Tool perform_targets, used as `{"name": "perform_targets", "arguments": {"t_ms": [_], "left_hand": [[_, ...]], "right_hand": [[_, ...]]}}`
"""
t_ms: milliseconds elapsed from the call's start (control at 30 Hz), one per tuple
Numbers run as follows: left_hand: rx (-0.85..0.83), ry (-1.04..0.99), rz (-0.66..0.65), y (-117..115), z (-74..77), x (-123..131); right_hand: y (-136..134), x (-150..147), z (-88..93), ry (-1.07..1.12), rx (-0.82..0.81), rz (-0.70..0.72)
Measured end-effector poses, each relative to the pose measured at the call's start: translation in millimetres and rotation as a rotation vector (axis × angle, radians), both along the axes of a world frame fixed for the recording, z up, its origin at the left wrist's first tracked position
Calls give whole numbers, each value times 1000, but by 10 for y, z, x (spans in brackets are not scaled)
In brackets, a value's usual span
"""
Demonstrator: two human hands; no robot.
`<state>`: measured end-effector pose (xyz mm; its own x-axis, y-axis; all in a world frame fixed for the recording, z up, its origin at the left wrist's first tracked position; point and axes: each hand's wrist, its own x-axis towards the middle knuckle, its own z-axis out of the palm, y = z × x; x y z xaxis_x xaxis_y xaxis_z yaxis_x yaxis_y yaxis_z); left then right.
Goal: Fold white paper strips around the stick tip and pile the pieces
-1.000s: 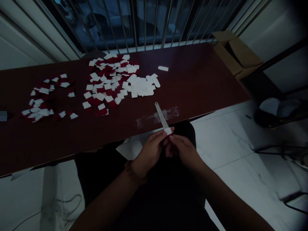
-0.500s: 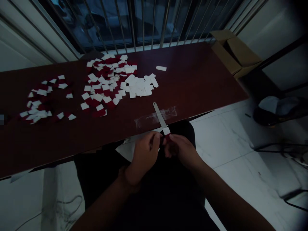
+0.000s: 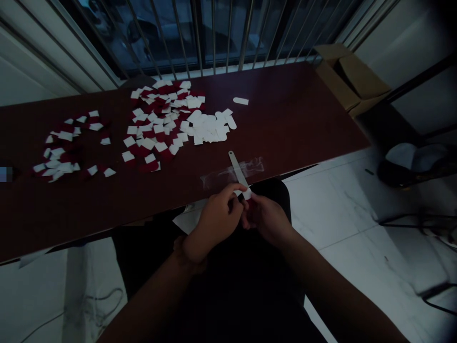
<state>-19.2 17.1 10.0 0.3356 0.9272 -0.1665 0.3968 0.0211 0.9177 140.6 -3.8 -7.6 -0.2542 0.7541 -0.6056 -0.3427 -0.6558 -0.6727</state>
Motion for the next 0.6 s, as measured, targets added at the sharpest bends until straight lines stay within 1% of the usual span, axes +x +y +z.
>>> {"name": "perform_targets", "arguments": {"t_ms": [133,267,433,500,600], "left_hand": [[-42,-73,-12,8,-2,4],[-80,-115,-17,27,-34,1],[-63,-118,-12,29,-62,-11],[-19,-120,30,-11,-65,-28],[45,-94,179,-116,-97,-55]], "right_hand": [[-4,1,-20,-6,38,0],[10,-5,-13,3,55,8],[18,-2,-18,2,46,11],[0,26,-9,-28,54,18],[-54,101,43,-164,115,27]]}}
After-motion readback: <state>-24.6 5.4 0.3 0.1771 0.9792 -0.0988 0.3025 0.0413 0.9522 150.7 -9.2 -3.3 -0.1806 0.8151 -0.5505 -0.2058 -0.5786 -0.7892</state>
